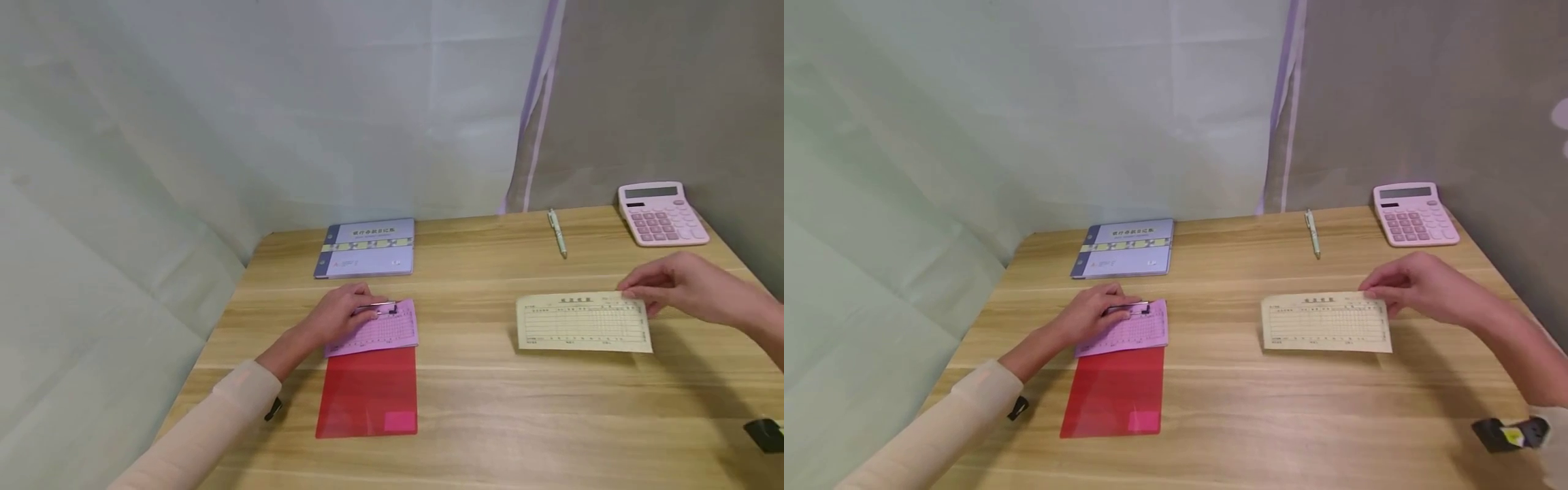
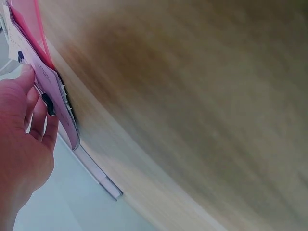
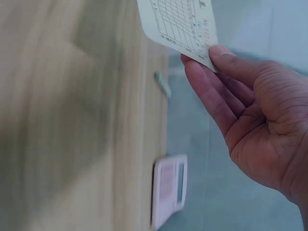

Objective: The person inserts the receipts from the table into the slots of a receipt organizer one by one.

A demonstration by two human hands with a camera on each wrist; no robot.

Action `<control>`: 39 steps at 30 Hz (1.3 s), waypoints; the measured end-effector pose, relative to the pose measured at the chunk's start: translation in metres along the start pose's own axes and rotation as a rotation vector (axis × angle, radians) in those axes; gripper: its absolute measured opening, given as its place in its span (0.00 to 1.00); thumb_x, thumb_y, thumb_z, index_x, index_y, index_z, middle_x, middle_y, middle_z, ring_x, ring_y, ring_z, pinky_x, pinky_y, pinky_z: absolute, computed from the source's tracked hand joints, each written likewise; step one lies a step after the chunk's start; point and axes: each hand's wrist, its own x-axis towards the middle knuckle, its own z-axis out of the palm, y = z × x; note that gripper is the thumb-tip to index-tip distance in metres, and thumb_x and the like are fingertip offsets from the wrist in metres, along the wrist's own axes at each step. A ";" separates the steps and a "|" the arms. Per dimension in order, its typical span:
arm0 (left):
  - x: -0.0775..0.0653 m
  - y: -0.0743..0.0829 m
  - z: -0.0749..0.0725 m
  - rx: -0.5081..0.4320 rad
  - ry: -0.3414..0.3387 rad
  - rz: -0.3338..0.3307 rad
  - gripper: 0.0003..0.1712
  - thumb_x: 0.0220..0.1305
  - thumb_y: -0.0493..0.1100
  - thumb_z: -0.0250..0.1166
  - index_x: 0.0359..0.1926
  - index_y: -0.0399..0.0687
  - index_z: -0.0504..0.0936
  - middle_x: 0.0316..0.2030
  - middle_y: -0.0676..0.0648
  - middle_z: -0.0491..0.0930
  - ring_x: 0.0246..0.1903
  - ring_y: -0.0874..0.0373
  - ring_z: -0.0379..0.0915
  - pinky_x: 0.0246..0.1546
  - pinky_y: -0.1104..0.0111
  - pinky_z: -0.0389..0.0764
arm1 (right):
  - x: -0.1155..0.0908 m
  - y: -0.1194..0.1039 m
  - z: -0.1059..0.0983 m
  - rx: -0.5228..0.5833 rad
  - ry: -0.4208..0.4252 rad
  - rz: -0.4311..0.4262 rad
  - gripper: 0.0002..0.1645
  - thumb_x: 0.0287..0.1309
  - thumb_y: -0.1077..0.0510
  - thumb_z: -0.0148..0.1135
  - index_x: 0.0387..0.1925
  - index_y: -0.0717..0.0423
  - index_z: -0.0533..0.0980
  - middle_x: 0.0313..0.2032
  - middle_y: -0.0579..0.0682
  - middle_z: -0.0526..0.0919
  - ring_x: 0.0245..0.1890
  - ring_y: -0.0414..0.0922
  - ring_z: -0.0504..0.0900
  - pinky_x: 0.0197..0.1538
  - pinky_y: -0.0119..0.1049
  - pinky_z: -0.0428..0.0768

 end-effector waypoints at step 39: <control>0.000 0.002 -0.002 0.023 -0.007 0.010 0.23 0.72 0.49 0.72 0.66 0.57 0.86 0.40 0.57 0.76 0.39 0.61 0.69 0.43 0.65 0.73 | 0.171 -0.133 0.173 0.179 -0.222 -0.130 0.05 0.70 0.63 0.70 0.40 0.63 0.88 0.31 0.50 0.89 0.21 0.45 0.81 0.29 0.36 0.83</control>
